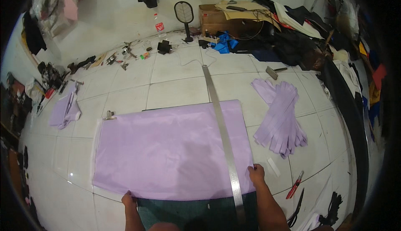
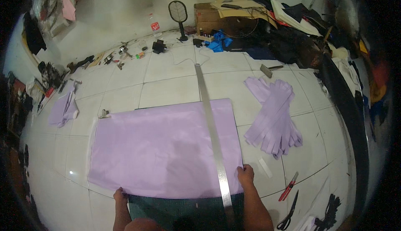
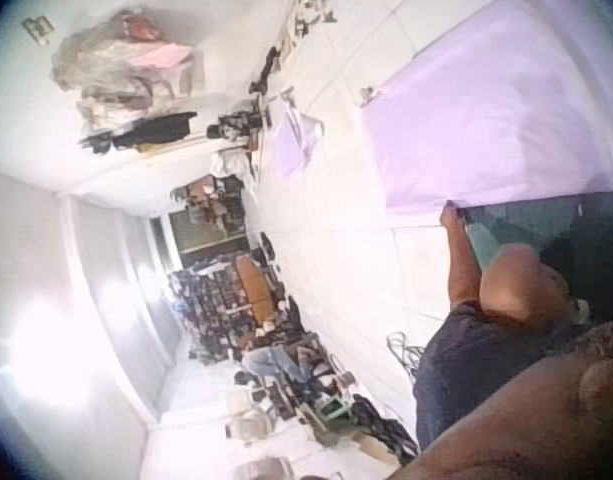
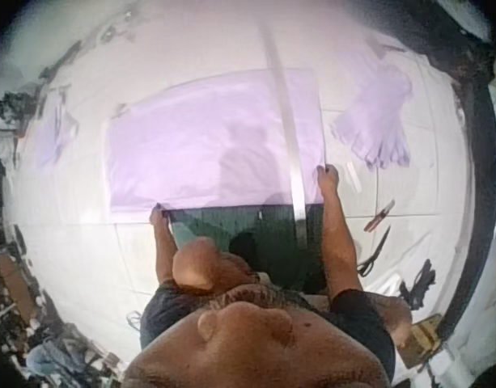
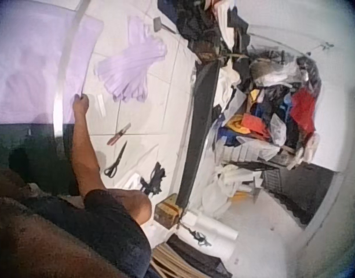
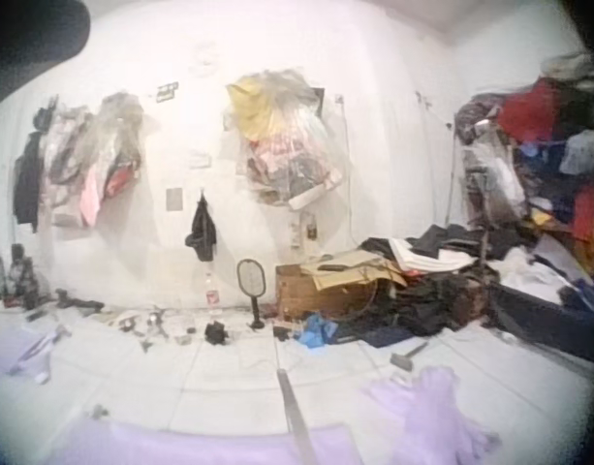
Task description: The person measures and cuts strips of purple fabric using a straight edge and a utility knife on a cutting mat on the floor.
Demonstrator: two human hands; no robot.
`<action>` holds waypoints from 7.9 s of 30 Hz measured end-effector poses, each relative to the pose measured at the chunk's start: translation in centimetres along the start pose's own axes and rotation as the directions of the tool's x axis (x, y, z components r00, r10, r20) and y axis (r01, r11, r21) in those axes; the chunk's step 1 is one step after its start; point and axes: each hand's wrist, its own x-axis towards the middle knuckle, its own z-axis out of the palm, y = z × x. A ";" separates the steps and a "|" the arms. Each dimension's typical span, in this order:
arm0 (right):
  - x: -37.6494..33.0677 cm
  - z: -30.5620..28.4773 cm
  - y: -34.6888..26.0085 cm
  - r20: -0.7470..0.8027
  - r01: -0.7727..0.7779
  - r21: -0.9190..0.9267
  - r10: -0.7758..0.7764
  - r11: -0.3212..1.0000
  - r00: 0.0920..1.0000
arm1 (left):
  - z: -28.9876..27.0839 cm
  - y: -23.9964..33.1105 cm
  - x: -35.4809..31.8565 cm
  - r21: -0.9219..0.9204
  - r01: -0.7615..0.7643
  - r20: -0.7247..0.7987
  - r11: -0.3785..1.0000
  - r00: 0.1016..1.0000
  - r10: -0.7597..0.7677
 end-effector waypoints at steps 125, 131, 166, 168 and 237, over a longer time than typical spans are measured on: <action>12.2 6.2 -16.3 0.242 0.620 -0.428 -0.577 0.658 0.780 | 52.7 -4.0 -20.0 0.102 -0.951 0.981 -0.293 0.046 0.191; 12.8 5.9 -16.1 0.216 0.598 -0.382 -0.560 0.705 0.799 | 53.3 -4.2 -20.5 0.143 -0.925 0.986 -0.353 0.104 0.129; -16.0 -3.6 2.8 0.089 0.223 -0.012 -0.221 0.975 0.971 | 49.5 -7.0 -19.8 0.046 -0.978 0.978 -0.205 0.003 0.207; -16.2 -4.2 2.5 0.051 0.238 -0.014 -0.237 0.971 0.970 | 47.9 -7.9 -20.1 -0.006 -0.973 0.983 -0.232 -0.048 0.179; -15.5 -9.7 4.4 0.305 0.411 -0.163 -0.350 0.897 0.886 | 61.0 -2.9 -16.1 -0.335 -0.869 0.930 -0.364 -0.243 -0.276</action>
